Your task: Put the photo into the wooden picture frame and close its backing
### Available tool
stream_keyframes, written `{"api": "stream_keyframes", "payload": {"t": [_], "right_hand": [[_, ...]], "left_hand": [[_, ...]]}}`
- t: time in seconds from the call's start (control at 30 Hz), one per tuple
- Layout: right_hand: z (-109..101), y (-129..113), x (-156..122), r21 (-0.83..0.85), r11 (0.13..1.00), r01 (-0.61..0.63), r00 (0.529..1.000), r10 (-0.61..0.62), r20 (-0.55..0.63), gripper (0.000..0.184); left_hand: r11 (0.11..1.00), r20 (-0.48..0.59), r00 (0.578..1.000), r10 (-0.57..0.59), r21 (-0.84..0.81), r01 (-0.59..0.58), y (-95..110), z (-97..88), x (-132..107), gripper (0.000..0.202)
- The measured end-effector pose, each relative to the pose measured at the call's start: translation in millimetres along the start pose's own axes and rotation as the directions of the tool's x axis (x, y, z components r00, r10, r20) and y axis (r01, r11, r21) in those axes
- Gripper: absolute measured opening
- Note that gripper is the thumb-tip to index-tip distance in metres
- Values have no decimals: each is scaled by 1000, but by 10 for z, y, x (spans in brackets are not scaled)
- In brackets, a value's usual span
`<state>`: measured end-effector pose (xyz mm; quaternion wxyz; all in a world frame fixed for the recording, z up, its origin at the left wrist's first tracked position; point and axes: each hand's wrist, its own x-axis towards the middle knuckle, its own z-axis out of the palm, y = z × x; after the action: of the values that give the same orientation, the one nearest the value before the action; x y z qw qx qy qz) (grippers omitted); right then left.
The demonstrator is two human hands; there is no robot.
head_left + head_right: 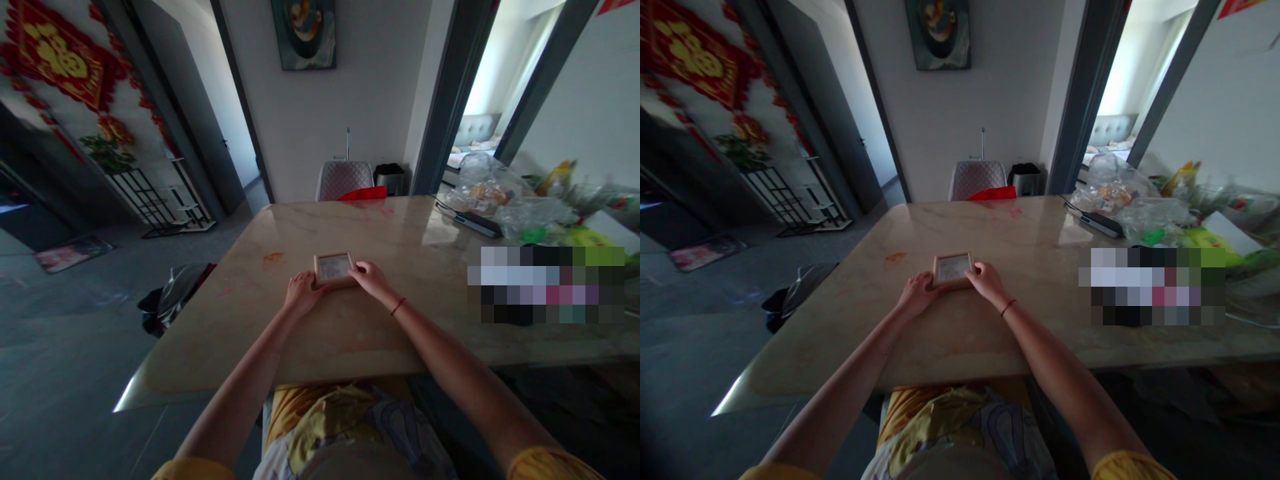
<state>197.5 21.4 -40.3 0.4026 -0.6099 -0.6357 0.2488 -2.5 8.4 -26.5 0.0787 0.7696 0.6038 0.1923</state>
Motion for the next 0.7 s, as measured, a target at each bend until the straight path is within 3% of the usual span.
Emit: {"api": "stream_keyframes", "payload": {"t": [0.13, 0.23, 0.43, 0.5, 0.7], "right_hand": [[-26, 36, 34, 117, 993, 12, 1000, -11, -5, 14], [-38, 57, 73, 253, 967, -41, 999, 34, 30, 13], [-39, 38, 106, 625, 749, -219, 973, 218, 80, 16], [-53, 27, 104, 664, 714, -221, 970, 233, 73, 17], [-107, 8, 99, 674, 721, -160, 984, 171, 51, 33]], "left_hand": [[982, 4, 996, -93, -165, 92, -9, -3, 1, 42], [918, -19, 989, -147, -375, 129, -26, 18, 13, 57], [725, 9, 982, -187, -674, 144, -45, 69, 72, 73], [656, 20, 983, -184, -742, 138, -32, 56, 86, 78], [457, 70, 987, -144, -880, 129, 14, -29, 81, 83]]}}
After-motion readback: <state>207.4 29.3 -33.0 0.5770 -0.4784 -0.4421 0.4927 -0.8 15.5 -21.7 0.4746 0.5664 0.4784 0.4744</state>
